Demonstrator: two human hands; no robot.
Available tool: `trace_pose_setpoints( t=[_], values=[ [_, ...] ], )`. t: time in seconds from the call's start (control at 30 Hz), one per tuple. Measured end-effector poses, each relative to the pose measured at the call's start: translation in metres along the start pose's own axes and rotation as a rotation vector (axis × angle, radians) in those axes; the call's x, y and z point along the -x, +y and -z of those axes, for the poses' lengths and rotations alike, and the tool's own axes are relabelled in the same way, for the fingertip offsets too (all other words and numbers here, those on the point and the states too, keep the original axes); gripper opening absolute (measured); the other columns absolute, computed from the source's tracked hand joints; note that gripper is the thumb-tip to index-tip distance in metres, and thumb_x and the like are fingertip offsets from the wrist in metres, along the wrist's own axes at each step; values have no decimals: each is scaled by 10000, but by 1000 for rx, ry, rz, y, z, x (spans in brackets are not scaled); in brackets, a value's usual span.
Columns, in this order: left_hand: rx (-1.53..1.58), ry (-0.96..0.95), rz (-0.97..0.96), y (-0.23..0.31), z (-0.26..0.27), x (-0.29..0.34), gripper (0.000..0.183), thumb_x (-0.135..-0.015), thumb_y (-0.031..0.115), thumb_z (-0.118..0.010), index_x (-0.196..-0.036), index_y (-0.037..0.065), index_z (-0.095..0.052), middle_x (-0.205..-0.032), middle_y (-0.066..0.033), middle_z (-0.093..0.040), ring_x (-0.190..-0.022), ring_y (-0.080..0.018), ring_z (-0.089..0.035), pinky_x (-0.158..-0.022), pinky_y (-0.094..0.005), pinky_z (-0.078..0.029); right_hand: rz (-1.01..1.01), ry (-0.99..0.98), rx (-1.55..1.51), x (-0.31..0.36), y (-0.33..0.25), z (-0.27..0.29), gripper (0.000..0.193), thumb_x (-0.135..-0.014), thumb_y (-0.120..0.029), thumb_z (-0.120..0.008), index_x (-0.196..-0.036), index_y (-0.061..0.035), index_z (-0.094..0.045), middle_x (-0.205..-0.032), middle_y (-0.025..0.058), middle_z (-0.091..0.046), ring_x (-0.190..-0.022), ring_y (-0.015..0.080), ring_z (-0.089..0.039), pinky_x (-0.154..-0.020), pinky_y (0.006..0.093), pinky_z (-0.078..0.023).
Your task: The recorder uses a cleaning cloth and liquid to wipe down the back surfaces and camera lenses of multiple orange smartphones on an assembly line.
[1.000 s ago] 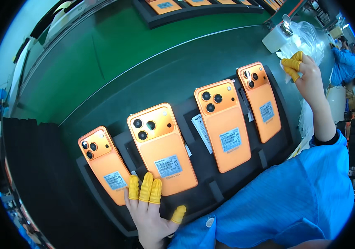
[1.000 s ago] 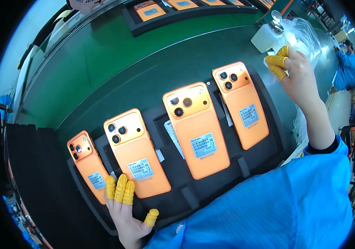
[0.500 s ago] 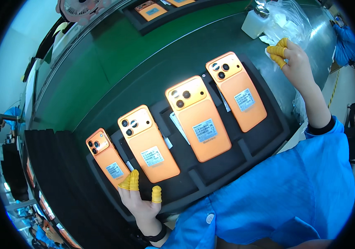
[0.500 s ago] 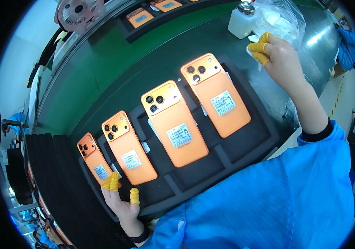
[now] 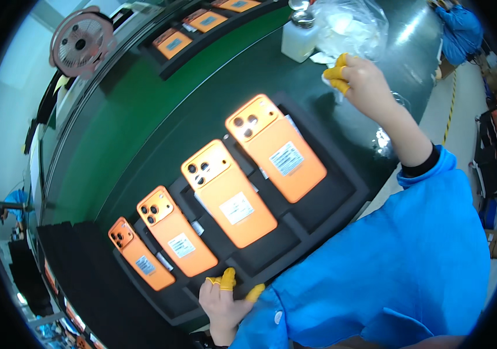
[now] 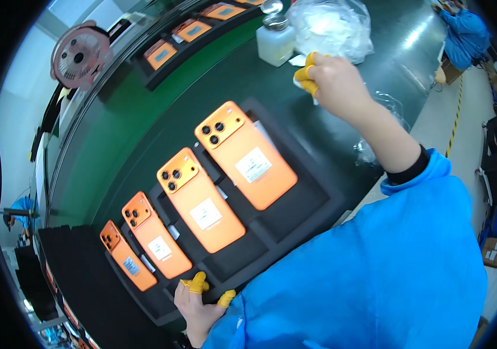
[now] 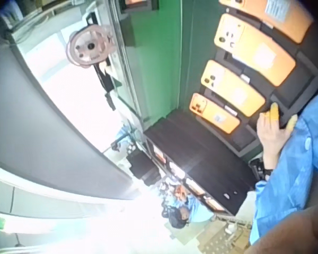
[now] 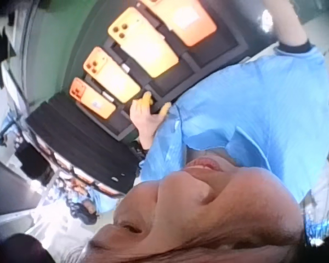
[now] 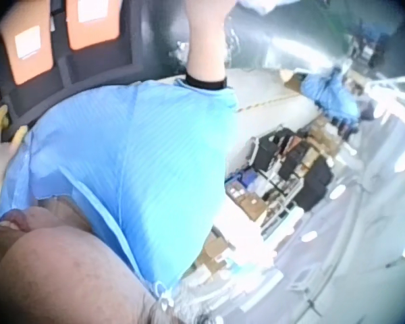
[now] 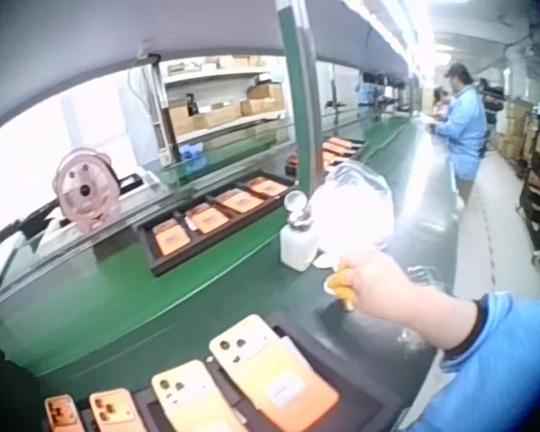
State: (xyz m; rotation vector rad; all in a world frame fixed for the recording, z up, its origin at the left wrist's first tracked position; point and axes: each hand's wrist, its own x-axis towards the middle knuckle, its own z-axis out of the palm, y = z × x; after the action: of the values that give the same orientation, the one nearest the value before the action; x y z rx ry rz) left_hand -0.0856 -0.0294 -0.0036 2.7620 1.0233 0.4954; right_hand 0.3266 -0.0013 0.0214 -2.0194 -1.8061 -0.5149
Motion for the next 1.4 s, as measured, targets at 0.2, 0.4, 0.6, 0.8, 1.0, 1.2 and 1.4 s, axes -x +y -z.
trace_pose_setpoints(
  t=[0.2,0.4,0.6,0.8,1.0,1.2,1.4],
  values=[
    [93,-49,12,-1,6,-12,485,-453,330,-816,-720,0,-581,-569,-65,-490,-508,-214,-482,-469,-291,-382,15,-128,79,17,9,-8,107,-667,-90,-626,-767,-66,-653,-721,95,-520,-678,266,-523,-622,359,-434],
    [279,-106,190,6,3,-31,429,-461,261,-815,-704,-8,-585,-578,-76,-517,-506,-211,-514,-452,-279,-415,-81,-383,-66,14,21,-15,186,-723,-175,-610,-848,-38,-609,-808,143,-588,-766,294,-572,-648,384,-455],
    [249,-58,211,9,31,-49,399,-584,168,-755,-891,-26,-589,-650,-80,-569,-573,-213,-539,-513,-293,-444,-339,-378,240,-20,43,2,159,-739,-187,-579,-784,-35,-595,-730,141,-612,-705,299,-597,-628,387,-474],
    [389,17,145,16,30,-76,382,-646,151,-726,-946,-20,-563,-719,-97,-604,-636,-202,-562,-574,-287,-455,-351,-354,230,-30,24,20,179,-718,-185,-583,-804,-32,-618,-750,163,-618,-733,295,-606,-641,372,-480],
    [597,-21,214,22,27,-92,438,-692,156,-701,-1044,-24,-513,-870,-125,-587,-793,-217,-574,-704,-301,-456,-207,-345,-557,-49,-44,83,234,-695,-77,-595,-916,-2,-617,-715,149,-621,-666,234,-613,-626,309,-480],
    [1361,247,119,54,-1,-125,717,-762,181,-653,-1307,23,-214,-1199,-136,-417,-1092,-207,-438,-887,-325,-381,-34,-567,-1126,-38,-106,75,244,-733,-163,-656,-858,35,-589,-681,103,-602,-602,128,-561,-551,244,-443],
    [1409,463,235,36,-2,-119,514,-804,57,-577,-1254,18,-333,-1118,-82,-504,-1035,-164,-489,-887,-296,-387,41,-600,-1244,-37,-124,51,264,-748,-196,-654,-861,29,-575,-705,96,-592,-639,135,-565,-572,252,-441]
  ],
)
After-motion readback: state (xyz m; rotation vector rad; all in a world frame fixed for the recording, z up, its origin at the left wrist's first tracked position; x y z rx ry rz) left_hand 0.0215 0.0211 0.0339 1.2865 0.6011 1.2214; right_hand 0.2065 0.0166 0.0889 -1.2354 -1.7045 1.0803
